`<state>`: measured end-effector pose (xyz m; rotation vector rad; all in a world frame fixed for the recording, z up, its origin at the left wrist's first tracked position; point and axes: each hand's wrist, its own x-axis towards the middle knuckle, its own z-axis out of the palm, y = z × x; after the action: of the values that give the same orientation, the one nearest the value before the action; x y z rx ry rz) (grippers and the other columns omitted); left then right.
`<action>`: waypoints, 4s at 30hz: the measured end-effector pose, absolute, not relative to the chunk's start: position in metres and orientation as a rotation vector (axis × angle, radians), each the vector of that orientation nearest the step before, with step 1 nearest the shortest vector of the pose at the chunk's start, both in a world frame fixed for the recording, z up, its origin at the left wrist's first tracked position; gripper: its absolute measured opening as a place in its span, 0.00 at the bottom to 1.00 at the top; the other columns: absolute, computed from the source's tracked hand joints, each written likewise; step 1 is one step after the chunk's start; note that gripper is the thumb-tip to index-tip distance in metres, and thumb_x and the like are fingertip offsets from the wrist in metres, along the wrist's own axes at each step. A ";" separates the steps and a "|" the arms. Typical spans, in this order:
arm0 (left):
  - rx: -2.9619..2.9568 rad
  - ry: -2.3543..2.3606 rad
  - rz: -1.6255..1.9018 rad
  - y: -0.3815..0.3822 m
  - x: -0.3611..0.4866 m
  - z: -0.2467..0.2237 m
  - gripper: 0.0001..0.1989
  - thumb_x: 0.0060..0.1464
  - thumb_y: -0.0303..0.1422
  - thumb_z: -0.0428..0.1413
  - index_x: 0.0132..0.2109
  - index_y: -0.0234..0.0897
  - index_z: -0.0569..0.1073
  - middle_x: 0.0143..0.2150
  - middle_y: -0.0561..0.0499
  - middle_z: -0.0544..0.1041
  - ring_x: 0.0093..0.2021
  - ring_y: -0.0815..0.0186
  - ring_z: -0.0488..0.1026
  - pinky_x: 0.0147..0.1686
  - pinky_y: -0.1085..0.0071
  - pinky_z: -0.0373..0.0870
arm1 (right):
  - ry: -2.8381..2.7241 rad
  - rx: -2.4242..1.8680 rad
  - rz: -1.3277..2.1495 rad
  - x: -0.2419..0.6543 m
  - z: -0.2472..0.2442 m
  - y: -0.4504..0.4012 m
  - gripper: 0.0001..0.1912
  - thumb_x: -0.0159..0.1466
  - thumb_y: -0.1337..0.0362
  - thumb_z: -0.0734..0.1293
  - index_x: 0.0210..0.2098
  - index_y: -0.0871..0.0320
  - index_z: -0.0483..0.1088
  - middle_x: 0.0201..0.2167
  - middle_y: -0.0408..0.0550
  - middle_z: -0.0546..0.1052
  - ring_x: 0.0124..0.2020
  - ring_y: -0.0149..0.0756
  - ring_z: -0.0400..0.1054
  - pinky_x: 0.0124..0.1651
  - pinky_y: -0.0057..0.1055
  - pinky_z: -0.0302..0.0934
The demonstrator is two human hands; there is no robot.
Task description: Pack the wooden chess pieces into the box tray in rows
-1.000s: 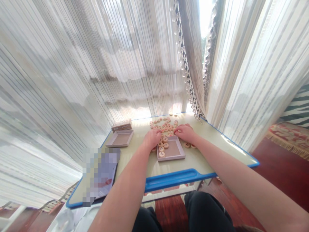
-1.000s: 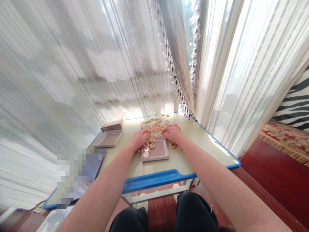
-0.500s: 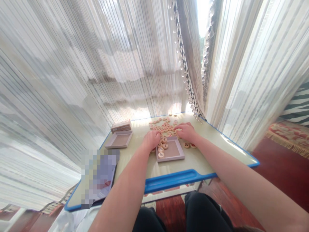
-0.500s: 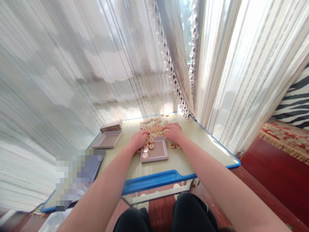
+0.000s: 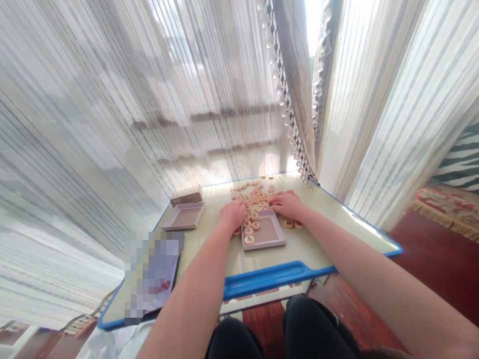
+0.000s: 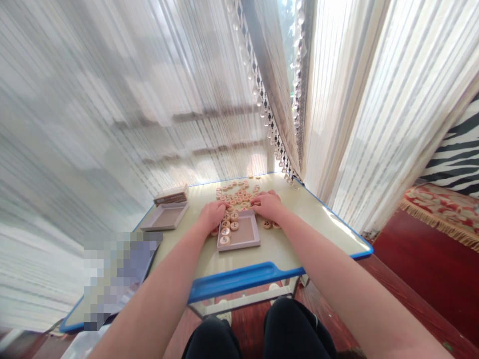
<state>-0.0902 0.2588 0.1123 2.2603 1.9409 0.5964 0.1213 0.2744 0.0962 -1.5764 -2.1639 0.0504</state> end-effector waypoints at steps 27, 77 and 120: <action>2.309 1.938 0.602 0.254 -0.081 0.117 0.19 0.54 0.32 0.40 0.44 0.45 0.74 0.52 0.53 0.71 0.54 0.61 0.61 0.53 0.59 0.52 | -2.146 -1.587 0.062 0.119 0.094 0.276 0.15 0.55 0.52 0.62 0.38 0.46 0.74 0.42 0.43 0.73 0.43 0.42 0.60 0.48 0.36 0.52; 2.212 1.945 0.618 0.261 -0.091 0.115 0.16 0.48 0.24 0.44 0.39 0.43 0.73 0.42 0.54 0.76 0.44 0.65 0.69 0.44 0.71 0.64 | -2.052 -1.293 0.062 0.117 0.109 0.262 0.10 0.52 0.59 0.67 0.33 0.56 0.73 0.40 0.48 0.72 0.45 0.41 0.58 0.50 0.36 0.52; 2.368 1.995 0.514 0.254 -0.084 0.120 0.15 0.48 0.29 0.44 0.39 0.42 0.74 0.40 0.50 0.76 0.42 0.61 0.70 0.41 0.67 0.64 | -2.521 -1.124 0.373 0.119 0.120 0.237 0.09 0.48 0.56 0.69 0.28 0.51 0.74 0.47 0.44 0.69 0.55 0.47 0.52 0.57 0.41 0.47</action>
<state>-0.0837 0.2538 0.1201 2.3682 1.9949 0.5138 0.1185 0.2369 0.1199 -1.1239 -2.5211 0.3726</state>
